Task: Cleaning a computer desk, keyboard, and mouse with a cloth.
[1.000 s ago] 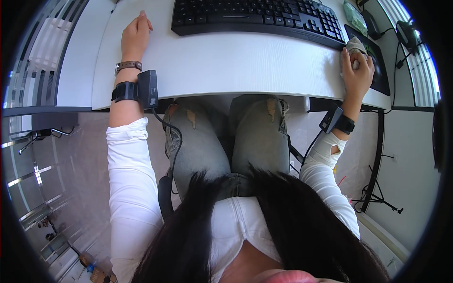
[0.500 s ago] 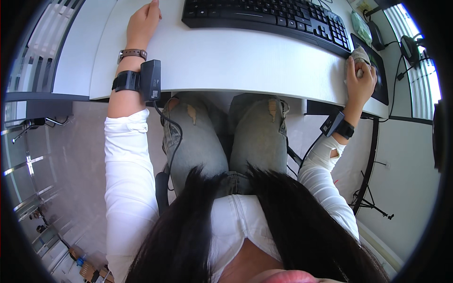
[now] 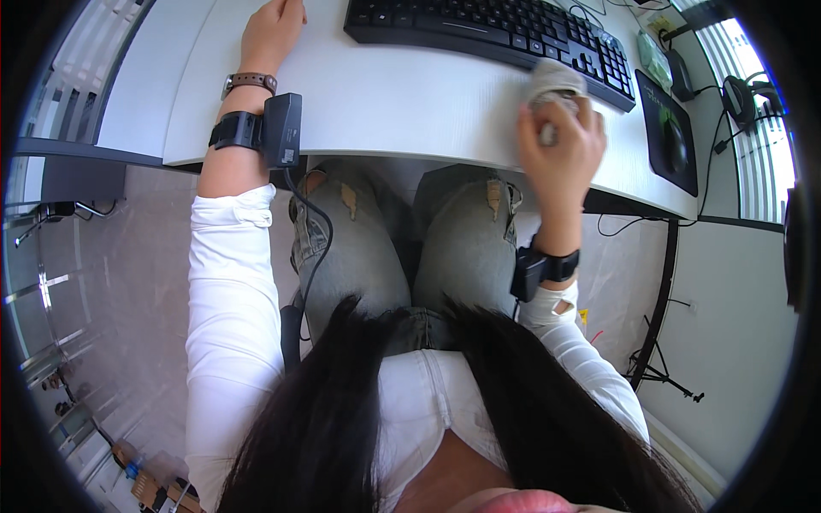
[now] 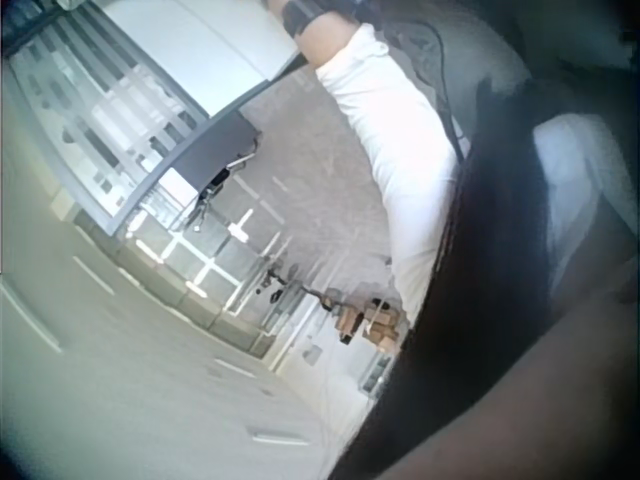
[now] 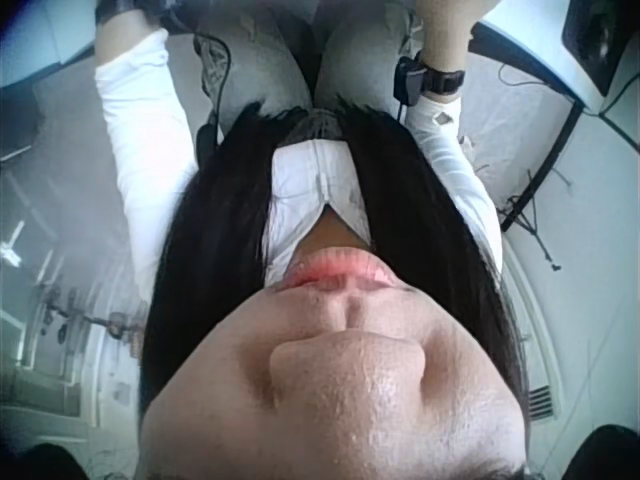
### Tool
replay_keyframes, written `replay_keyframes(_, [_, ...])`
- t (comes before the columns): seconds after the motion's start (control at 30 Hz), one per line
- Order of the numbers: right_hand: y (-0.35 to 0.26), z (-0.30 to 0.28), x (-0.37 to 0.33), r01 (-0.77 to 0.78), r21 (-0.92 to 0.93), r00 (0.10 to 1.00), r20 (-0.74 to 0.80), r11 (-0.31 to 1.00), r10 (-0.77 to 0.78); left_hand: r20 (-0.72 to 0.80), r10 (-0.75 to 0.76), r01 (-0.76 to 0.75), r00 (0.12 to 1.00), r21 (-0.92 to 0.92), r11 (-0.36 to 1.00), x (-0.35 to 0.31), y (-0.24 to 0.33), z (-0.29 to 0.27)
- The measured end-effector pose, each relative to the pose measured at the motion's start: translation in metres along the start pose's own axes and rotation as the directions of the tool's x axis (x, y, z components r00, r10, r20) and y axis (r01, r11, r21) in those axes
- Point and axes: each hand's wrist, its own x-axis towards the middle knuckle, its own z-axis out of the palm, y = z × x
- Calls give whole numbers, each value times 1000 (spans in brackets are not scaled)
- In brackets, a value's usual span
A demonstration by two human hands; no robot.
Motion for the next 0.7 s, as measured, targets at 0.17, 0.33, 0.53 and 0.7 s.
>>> replay_keyframes(0.17, [-65, 18, 2, 89, 228, 992, 65, 970, -106, -15, 20, -20, 1000, -3, 1000, -3, 1, -1])
replay_keyframes(0.33, [-84, 22, -4, 156, 267, 984, 46, 951, -174, -24, -12, 11, 1000, -29, 1000, -4, -3, -3])
replay_keyframes(0.53, [-59, 16, -19, 281, 386, 959, -97, 879, -265, -29, -23, 21, 999, -55, 998, -5, -3, 0])
replay_keyframes(0.7, [-23, 14, -46, 288, 305, 953, -185, 908, -240, -99, 22, -35, 995, -132, 991, -9, 9, 1])
